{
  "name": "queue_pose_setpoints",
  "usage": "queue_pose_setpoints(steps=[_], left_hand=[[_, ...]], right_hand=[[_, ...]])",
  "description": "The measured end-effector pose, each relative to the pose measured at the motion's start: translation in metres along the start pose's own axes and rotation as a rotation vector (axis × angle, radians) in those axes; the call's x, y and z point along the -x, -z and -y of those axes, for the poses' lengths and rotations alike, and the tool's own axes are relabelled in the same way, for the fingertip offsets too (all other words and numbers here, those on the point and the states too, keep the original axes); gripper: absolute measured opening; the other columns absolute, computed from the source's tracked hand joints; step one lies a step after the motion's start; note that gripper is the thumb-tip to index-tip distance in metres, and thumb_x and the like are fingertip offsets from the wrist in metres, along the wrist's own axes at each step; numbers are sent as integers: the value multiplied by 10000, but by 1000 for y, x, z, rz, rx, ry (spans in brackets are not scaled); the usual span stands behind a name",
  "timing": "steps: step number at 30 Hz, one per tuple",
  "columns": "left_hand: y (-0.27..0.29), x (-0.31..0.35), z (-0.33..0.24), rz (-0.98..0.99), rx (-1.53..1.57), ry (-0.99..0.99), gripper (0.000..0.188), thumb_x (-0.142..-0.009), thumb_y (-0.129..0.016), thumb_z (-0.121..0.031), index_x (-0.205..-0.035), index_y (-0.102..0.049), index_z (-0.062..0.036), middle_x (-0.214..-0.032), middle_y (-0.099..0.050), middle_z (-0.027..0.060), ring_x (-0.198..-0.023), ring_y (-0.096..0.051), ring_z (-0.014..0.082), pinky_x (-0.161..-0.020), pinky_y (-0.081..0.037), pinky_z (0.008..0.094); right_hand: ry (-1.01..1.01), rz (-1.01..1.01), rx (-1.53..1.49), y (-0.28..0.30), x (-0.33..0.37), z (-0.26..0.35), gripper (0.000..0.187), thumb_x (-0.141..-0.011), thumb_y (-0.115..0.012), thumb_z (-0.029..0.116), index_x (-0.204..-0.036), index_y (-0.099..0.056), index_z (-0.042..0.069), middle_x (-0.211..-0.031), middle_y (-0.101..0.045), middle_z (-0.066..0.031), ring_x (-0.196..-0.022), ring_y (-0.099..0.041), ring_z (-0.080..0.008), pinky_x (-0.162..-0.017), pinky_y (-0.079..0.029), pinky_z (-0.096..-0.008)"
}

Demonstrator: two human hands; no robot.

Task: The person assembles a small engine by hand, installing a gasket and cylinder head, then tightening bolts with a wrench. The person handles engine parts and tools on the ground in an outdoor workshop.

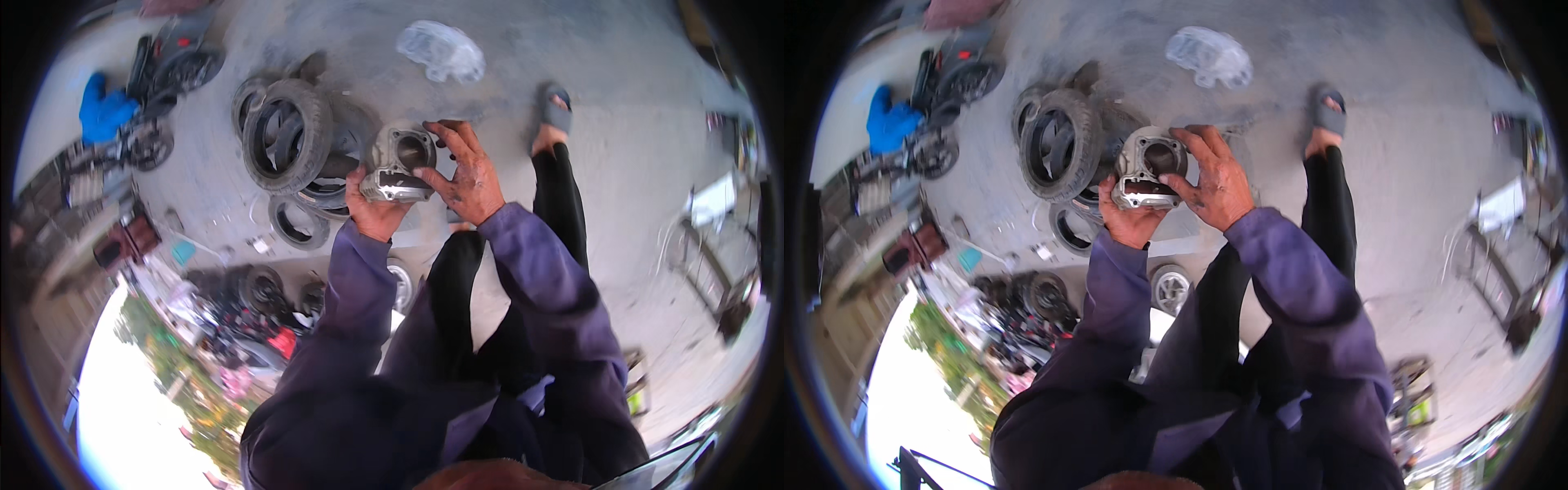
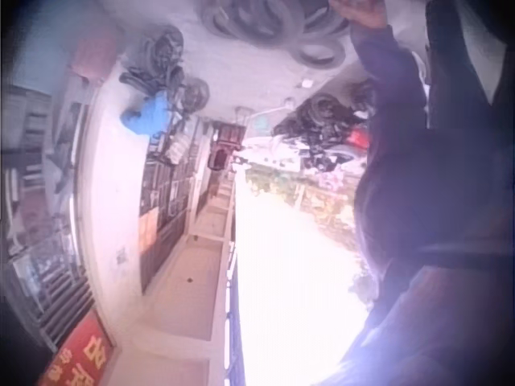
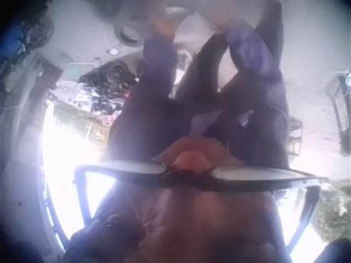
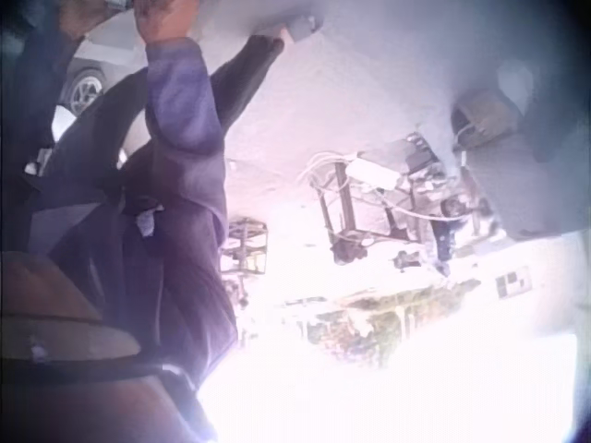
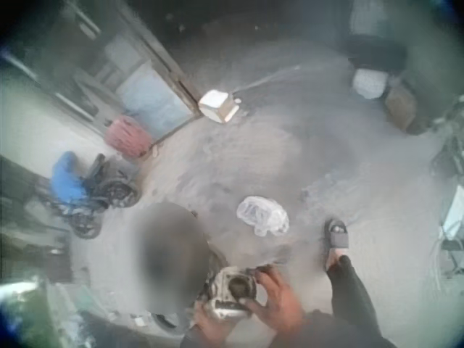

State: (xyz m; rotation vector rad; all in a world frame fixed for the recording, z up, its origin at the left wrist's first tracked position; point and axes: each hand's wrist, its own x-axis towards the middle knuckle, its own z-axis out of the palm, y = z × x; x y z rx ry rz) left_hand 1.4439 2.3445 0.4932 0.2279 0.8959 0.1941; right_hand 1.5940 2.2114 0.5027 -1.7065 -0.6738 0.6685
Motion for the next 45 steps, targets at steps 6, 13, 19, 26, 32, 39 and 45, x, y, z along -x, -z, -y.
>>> queue_pose_setpoints(steps=[6, 13, 19, 26, 32, 39, 45], left_hand=[[-7, 113, 12, -67, -222, 23, 749, -860, -549, -624, -1425, -521, -133, -1414, -556, 132, -1267, -545, 374, -1023, -459, 607], [-60, 204, 9, -98, -321, 208, 671, -799, -657, -519, -1351, -581, -145, -1382, -572, 111, -1201, -570, 358, -919, -470, 576], [-65, 229, 1, 53, -473, 292, 627, -771, -722, -479, -1323, -615, -202, -1332, -620, 83, -1192, -567, 371, -950, -442, 593], [-126, 278, 47, 175, -643, 266, 632, -785, -741, -475, -1334, -595, -198, -1319, -626, 71, -1158, -587, 335, -938, -462, 566], [-186, 311, 188, 233, -710, 291, 675, -784, -737, -389, -1383, -560, -134, -1391, -571, 106, -1262, -543, 316, -1032, -444, 520], [-236, 328, 347, 526, -727, 681, 653, -778, -757, -378, -1356, -578, -133, -1354, -597, 103, -1230, -564, 299, -1021, -448, 519], [-287, 360, 463, 617, -838, 833, 620, -794, -745, -369, -1338, -586, -119, -1305, -627, 119, -1186, -594, 306, -1000, -468, 514]], right_hand=[[-94, -415, -102, 28, 188, 107, 567, -846, -791, 199, -1333, -548, 41, -1180, -571, -130, -1015, -607, -282, -868, -514, -365], [-203, -852, 31, 50, 345, 193, 493, -837, -754, 101, -1291, -569, 45, -1033, -621, -107, -925, -652, -248, -820, -540, -360], [-225, -1233, 51, 32, 415, 214, 481, -841, -740, 58, -1293, -576, 37, -1007, -628, -95, -910, -645, -229, -816, -528, -346], [-191, -1433, 12, 49, 510, 254, 488, -828, -730, 1, -1292, -585, 29, -991, -638, -89, -901, -647, -213, -807, -518, -338], [-268, -1719, 171, 123, 650, 260, 513, -809, -733, -50, -1294, -584, 27, -971, -627, -86, -843, -617, -179, -751, -510, -309], [-352, -2039, 299, 150, 764, 287, 509, -820, -734, -18, -1302, -578, 25, -971, -632, -80, -821, -607, -174, -734, -477, -311], [-368, -2307, 377, 164, 819, 296, 506, -824, -729, -18, -1304, -575, 26, -962, -638, -80, -805, -609, -177, -737, -476, -308]])
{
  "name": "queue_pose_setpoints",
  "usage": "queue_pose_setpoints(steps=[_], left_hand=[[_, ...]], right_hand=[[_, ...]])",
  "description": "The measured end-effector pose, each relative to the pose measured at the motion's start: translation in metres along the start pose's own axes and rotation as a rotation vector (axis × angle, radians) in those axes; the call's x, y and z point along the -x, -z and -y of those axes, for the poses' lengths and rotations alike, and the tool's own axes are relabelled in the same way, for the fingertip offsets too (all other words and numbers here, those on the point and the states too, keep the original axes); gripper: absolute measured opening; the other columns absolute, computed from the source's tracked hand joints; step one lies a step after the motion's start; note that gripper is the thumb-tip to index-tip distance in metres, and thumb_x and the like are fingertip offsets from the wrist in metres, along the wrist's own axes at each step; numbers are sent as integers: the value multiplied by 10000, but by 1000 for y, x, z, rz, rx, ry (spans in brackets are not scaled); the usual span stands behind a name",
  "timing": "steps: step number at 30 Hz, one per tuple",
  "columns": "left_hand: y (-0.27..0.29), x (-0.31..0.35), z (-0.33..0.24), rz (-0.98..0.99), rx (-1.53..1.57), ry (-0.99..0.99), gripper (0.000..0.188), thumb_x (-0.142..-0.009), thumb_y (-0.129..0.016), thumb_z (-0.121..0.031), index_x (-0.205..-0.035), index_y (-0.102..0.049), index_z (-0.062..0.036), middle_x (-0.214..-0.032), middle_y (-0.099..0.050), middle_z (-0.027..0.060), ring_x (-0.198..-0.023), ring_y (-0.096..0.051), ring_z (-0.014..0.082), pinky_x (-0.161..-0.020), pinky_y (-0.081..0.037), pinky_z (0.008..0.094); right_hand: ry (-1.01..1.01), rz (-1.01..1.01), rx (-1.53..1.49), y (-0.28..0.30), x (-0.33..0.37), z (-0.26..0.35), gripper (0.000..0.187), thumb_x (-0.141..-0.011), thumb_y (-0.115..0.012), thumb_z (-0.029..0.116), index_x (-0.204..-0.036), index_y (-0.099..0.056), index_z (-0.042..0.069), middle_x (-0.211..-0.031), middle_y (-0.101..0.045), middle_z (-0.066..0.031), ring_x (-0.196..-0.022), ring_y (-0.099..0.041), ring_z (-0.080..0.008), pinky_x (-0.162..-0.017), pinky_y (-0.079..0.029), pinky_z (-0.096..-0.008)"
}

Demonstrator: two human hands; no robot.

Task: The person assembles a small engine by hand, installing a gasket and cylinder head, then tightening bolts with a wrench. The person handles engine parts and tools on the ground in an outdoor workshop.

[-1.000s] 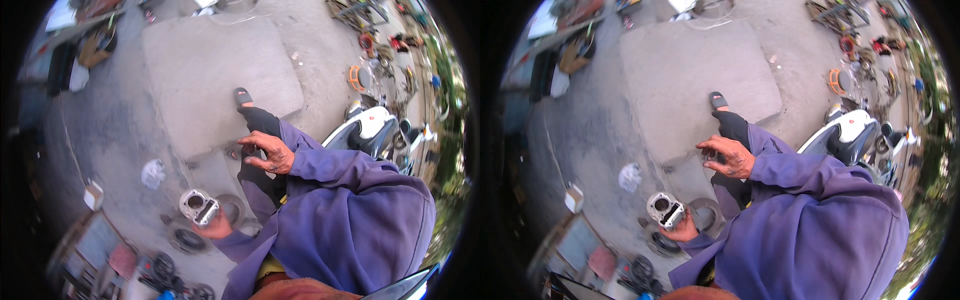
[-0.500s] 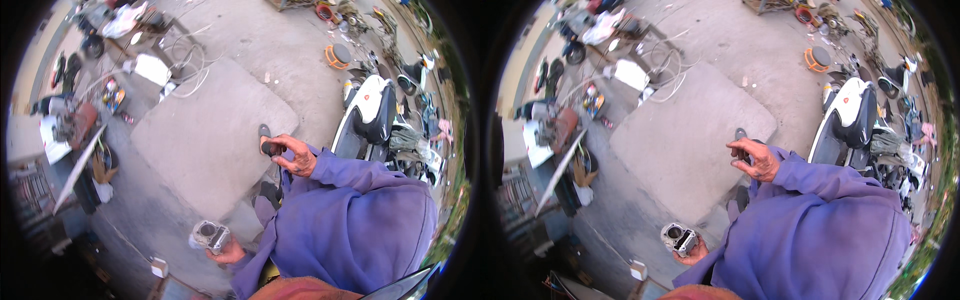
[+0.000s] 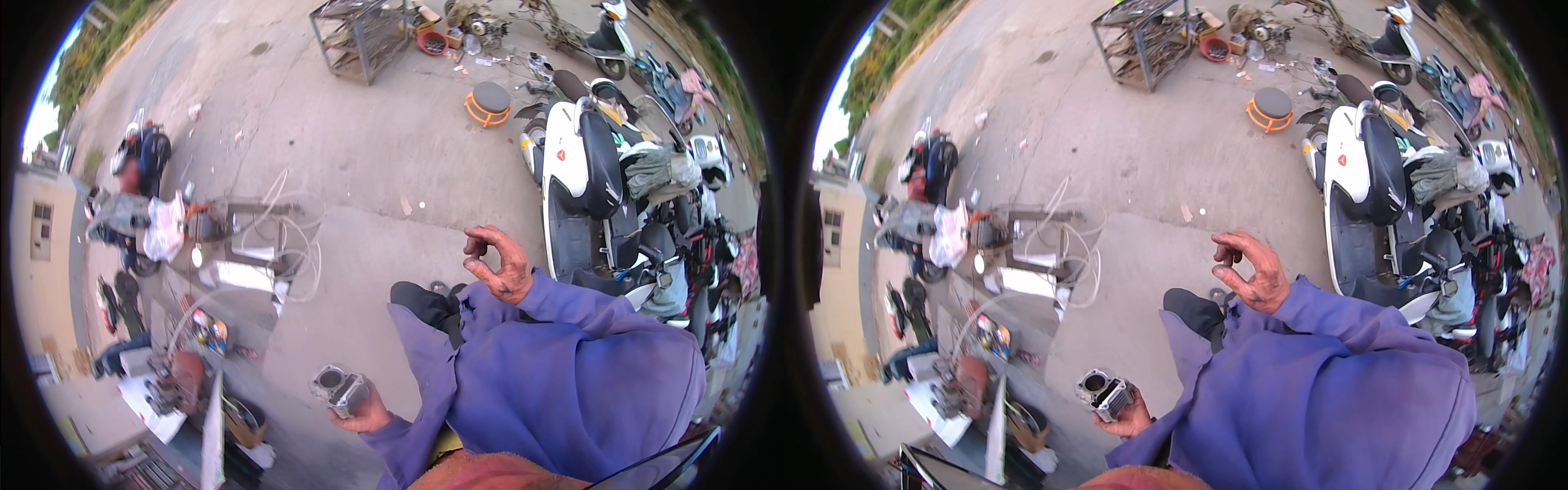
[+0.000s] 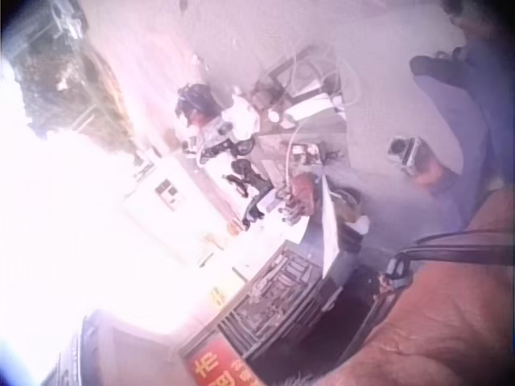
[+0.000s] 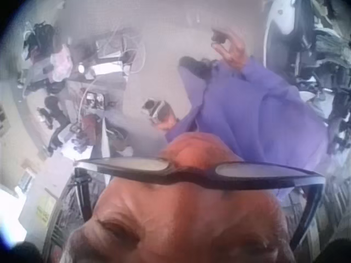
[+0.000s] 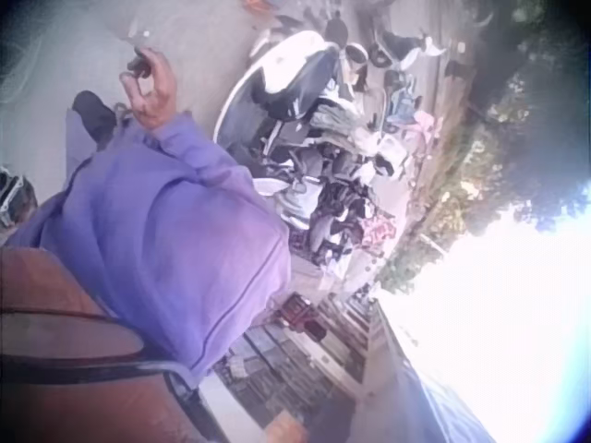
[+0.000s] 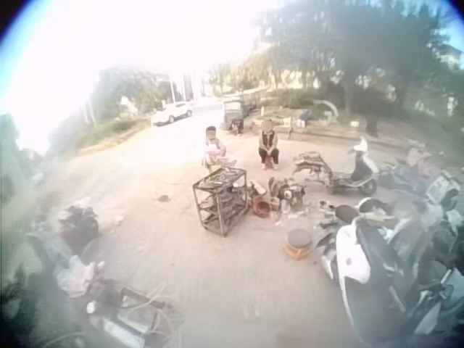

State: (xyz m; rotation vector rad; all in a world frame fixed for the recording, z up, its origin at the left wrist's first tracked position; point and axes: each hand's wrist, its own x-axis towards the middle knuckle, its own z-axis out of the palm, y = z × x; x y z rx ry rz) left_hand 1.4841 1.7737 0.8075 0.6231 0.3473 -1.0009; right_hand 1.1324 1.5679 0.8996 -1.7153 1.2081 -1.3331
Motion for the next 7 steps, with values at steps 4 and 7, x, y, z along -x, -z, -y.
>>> queue_pose_setpoints(steps=[4, 7], left_hand=[[-59, -52, 14, 3, -134, 49, 601, -810, -723, -382, -1336, -590, -121, -1339, -614, 128, -1204, -588, 318, -1009, -464, 527], [-106, -140, 13, -36, -253, 135, 608, -811, -717, -402, -1339, -591, -130, -1353, -609, 129, -1220, -582, 322, -1022, -457, 534]], right_hand=[[-12, -212, 32, 20, -28, -12, 481, -844, -718, -5, -1303, -578, 23, -969, -644, -88, -802, -604, -177, -738, -478, -306], [-129, -399, 50, 21, -62, -27, 586, -875, -709, 32, -1414, -480, 21, -989, -638, -81, -827, -602, -155, -774, -492, -296]])
